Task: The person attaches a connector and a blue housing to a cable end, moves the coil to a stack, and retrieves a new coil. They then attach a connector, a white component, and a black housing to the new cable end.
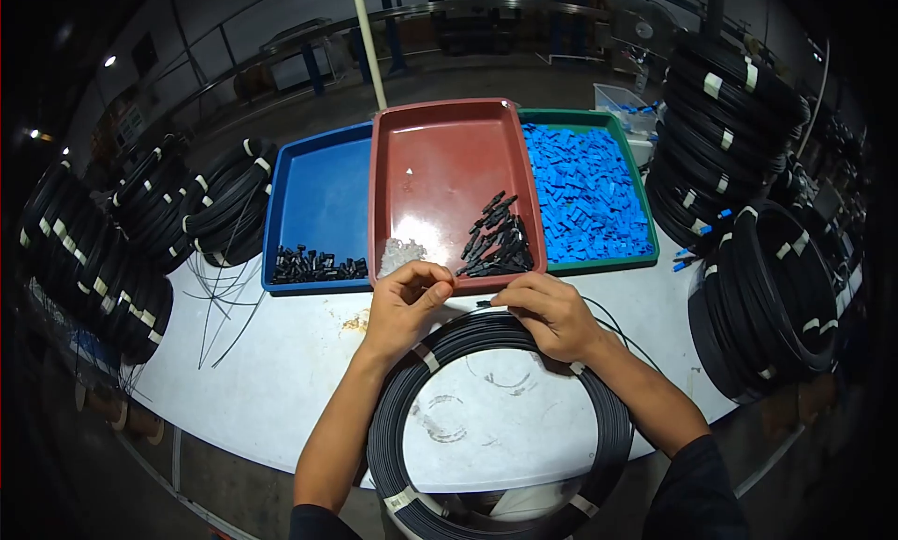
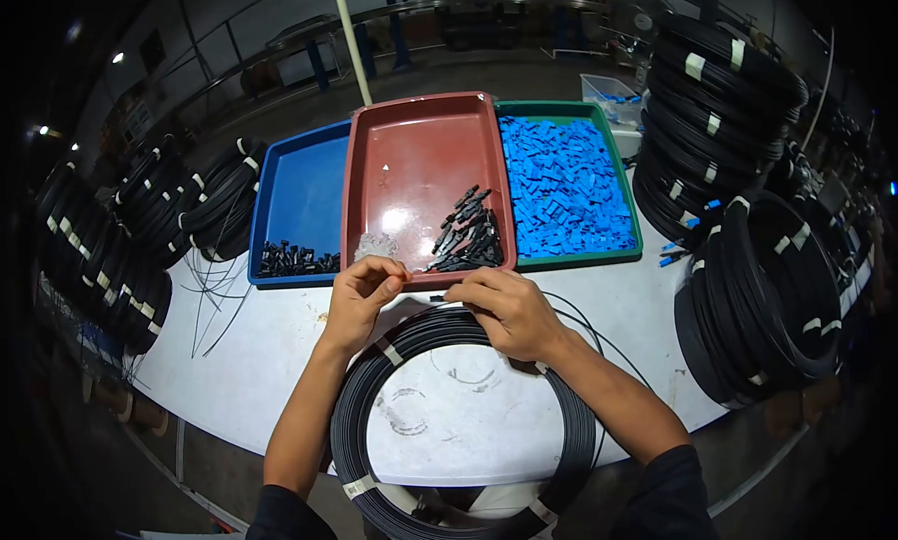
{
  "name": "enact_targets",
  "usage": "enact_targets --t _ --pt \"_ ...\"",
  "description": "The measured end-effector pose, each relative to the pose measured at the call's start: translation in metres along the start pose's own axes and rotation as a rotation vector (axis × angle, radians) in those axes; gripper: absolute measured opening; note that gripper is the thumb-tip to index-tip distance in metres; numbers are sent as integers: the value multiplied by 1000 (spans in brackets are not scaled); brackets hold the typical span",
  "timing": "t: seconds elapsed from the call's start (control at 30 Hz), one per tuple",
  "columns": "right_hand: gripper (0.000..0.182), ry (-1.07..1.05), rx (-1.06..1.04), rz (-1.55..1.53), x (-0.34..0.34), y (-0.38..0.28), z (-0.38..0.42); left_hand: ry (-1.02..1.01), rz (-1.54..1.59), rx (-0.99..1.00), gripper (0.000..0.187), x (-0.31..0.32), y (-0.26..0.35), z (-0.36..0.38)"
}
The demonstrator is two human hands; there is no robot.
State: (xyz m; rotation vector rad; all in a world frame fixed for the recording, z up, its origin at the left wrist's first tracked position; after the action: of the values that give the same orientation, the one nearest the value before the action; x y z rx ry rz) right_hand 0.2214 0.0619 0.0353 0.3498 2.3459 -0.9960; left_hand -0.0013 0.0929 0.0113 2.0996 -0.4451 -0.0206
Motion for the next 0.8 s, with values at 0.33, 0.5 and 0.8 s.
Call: enact_targets --t 0.33,0.5,0.8 --pt "34 31 -42 9 -2 -4 1 -9 -3 50 18 2 1 9" --pt "35 22 -51 20 -3 -6 0 -30 -43 37 16 3 0 13" --pt "37 26 -65 38 -3 -6 -1 -117 -281 42 15 5 3 16"
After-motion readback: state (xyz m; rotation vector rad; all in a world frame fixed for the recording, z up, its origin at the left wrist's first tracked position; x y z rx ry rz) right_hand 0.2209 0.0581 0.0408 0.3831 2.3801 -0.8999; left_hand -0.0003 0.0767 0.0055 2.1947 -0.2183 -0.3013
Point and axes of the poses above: each hand's wrist, its own z-axis away from the middle knuckle, its own x-axis out of the palm, y = z × x, the point moved 4 cm from there along -z, towards the middle knuckle, and after that the axes turned 11 degrees about x, right-handed, at the moved point
